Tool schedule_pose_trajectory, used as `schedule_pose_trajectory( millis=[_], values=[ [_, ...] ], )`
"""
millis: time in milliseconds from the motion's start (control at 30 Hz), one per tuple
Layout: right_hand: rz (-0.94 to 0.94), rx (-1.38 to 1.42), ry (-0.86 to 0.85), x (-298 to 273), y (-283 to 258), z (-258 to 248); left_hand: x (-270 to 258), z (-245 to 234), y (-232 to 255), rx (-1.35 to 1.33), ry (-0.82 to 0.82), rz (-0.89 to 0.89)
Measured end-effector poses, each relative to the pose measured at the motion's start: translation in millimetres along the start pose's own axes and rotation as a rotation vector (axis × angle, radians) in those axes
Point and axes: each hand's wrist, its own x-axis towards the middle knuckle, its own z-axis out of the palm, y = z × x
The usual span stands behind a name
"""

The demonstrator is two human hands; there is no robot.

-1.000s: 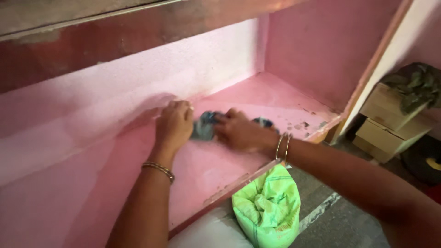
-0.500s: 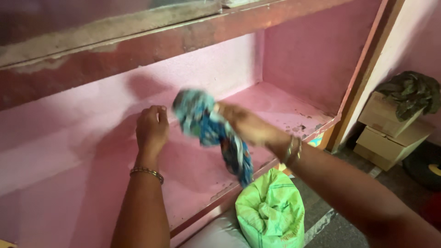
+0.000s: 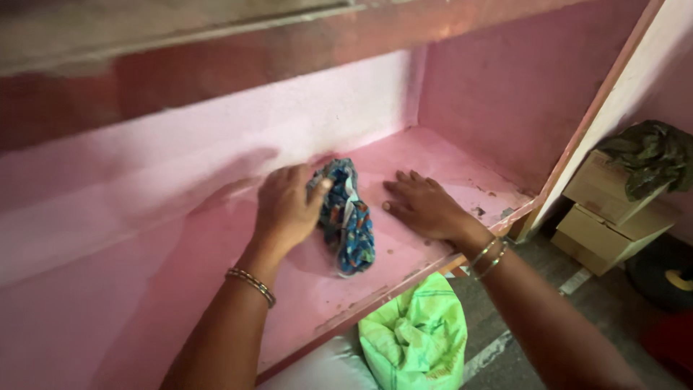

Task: The person wipes the surfaces of a pink shelf unit using a cloth, moving it across the horizontal and vertical panels, and kemudian folds the cloth on the shelf.

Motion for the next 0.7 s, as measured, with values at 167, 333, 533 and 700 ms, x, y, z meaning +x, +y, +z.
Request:
schedule_pose_trajectory(
  millis=[167, 333, 533, 700],
  values=[
    [0.051, -0.015, -0.095, 0.8, -12.9, -10.9, 12.2, 30.8, 48.3, 0.111, -0.018, 0.091],
    [0.068, -0.043, -0.111, -0.3, -18.7, -17.7, 44.4, 64.8, 70.1, 0.206, -0.355, -0.145],
    [0.035, 0.026, -0.084, -0.2, -11.7, -14.2, 39.1, 87.4, 66.8, 0.227, -0.517, -0.297],
    [0.063, 0.107, -0.046, -2.8, -3.5, -15.0, 31.8, 66.1, 46.4, 0.253, -0.529, -0.31]
  ],
)
